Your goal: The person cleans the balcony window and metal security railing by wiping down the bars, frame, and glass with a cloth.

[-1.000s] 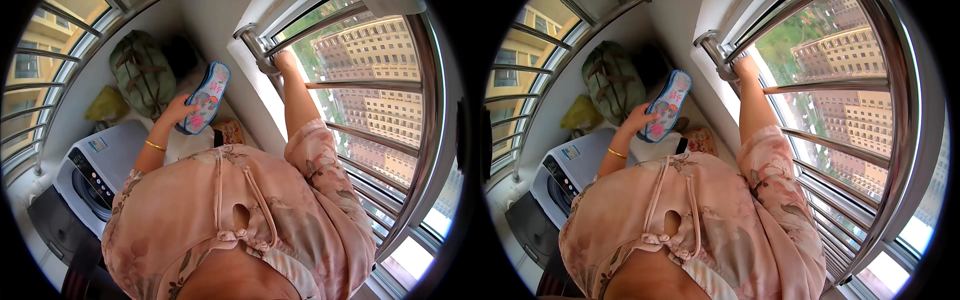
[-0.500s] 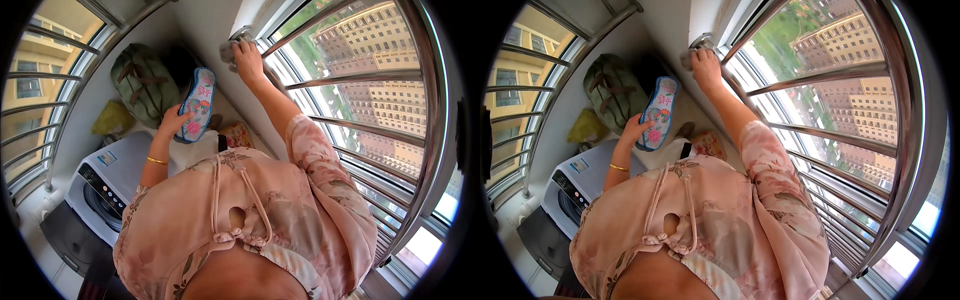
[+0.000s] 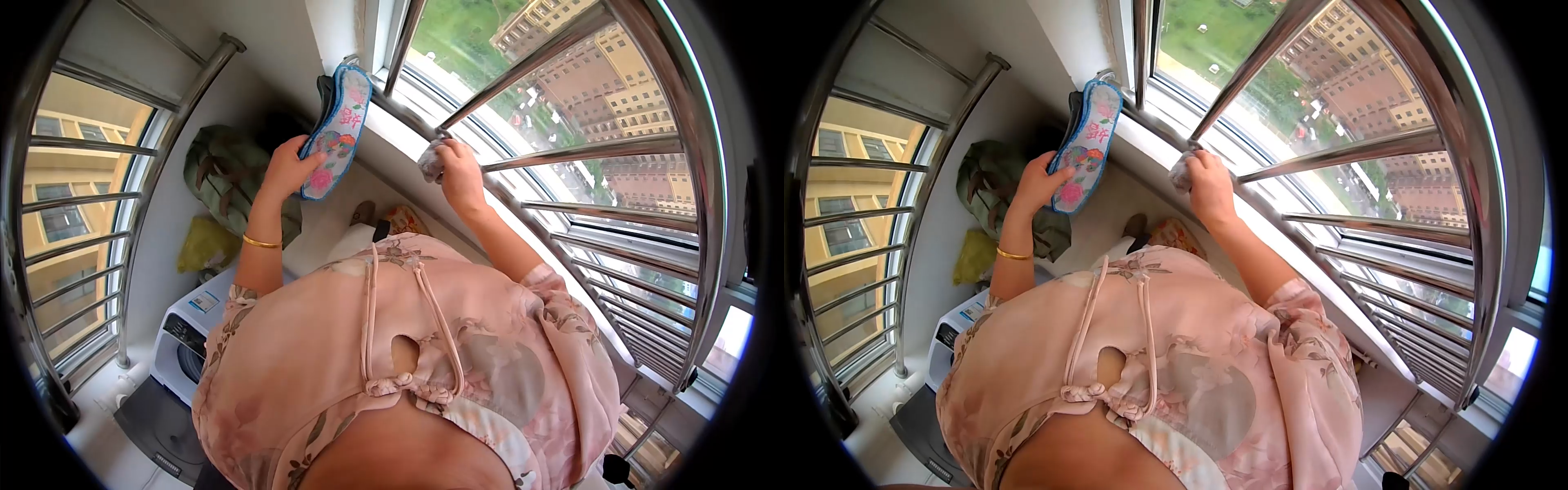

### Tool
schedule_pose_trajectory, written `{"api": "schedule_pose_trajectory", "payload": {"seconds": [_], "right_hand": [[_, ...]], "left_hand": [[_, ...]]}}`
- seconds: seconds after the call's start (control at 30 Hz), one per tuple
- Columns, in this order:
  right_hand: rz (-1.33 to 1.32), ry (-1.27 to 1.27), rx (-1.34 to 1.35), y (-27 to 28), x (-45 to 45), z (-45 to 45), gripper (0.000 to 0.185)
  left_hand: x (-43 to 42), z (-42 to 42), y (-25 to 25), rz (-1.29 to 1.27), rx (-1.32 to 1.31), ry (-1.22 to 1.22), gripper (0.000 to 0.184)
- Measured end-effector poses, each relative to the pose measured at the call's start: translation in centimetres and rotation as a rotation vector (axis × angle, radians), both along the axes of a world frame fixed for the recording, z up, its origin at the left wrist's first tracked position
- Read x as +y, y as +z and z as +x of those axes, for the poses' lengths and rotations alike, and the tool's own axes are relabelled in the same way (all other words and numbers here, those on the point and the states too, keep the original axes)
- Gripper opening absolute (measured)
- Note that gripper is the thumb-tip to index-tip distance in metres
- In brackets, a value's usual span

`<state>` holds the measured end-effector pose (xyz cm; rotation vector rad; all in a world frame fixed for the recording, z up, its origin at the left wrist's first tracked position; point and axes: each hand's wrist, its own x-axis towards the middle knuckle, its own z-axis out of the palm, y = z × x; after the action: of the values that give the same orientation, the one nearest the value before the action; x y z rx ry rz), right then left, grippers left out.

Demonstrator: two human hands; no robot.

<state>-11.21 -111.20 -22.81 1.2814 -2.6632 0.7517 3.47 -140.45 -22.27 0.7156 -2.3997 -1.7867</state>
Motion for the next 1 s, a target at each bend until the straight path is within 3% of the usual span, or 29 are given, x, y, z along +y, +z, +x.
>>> {"api": "schedule_pose_trajectory", "payload": {"seconds": [0.17, 0.3, 0.33, 0.37, 0.4, 0.47, 0.57, 0.6, 0.73, 0.8, 0.87, 1.0], "right_hand": [[-0.424, -0.476, -0.419, 2.1, 0.9, -1.6, 0.033], [-0.929, -0.486, -1.003, 1.0, -4.5, -8.3, 0.029], [-0.854, -0.392, -1.093, 0.9, -5.1, -10.7, 0.03], [-0.923, -0.235, -1.39, -4.7, -5.4, -15.4, 0.033], [-0.747, -0.22, -1.304, -0.5, -7.1, -13.8, 0.036], [-0.387, 0.008, -1.258, -2.9, -10.0, -14.7, 0.036], [-0.06, 0.064, -1.301, -4.5, -8.4, -15.2, 0.032], [-0.113, -0.072, -1.349, -4.7, -6.7, -14.3, 0.033], [0.298, -0.444, -0.683, -6.2, -1.9, -11.4, 0.03], [0.251, -0.553, -0.374, -2.4, -1.4, -6.5, 0.021], [0.179, -0.404, -0.008, -2.5, 0.2, -2.8, 0.018], [0.085, -0.185, 0.243, -1.6, 3.6, 2.1, 0.024]], "left_hand": [[0.5, -3.1, 4.8, -0.284, 0.104, -0.134, 0.03], [1.3, -3.3, 9.1, -0.419, 0.178, -0.084, 0.036], [1.4, -3.0, 9.7, -0.428, 0.201, -0.063, 0.038], [1.3, -2.7, 9.9, -0.315, 0.196, -0.042, 0.04], [0.9, -2.4, 9.9, -0.204, 0.193, -0.023, 0.042], [0.6, -2.3, 9.6, -0.047, 0.203, 0.002, 0.045], [0.6, -1.5, 9.1, 0.013, 0.211, 0.013, 0.047], [0.6, -1.4, 9.1, -0.01, 0.204, 0.01, 0.047], [-0.2, -1.4, 8.4, 0.088, 0.194, -0.035, 0.05], [-0.2, -1.4, 9.8, 0.097, 0.143, -0.097, 0.049], [-0.3, -1.3, 11.4, 0.122, 0.092, -0.172, 0.049], [0.0, -1.2, 12.8, 0.211, 0.054, -0.343, 0.049]]}}
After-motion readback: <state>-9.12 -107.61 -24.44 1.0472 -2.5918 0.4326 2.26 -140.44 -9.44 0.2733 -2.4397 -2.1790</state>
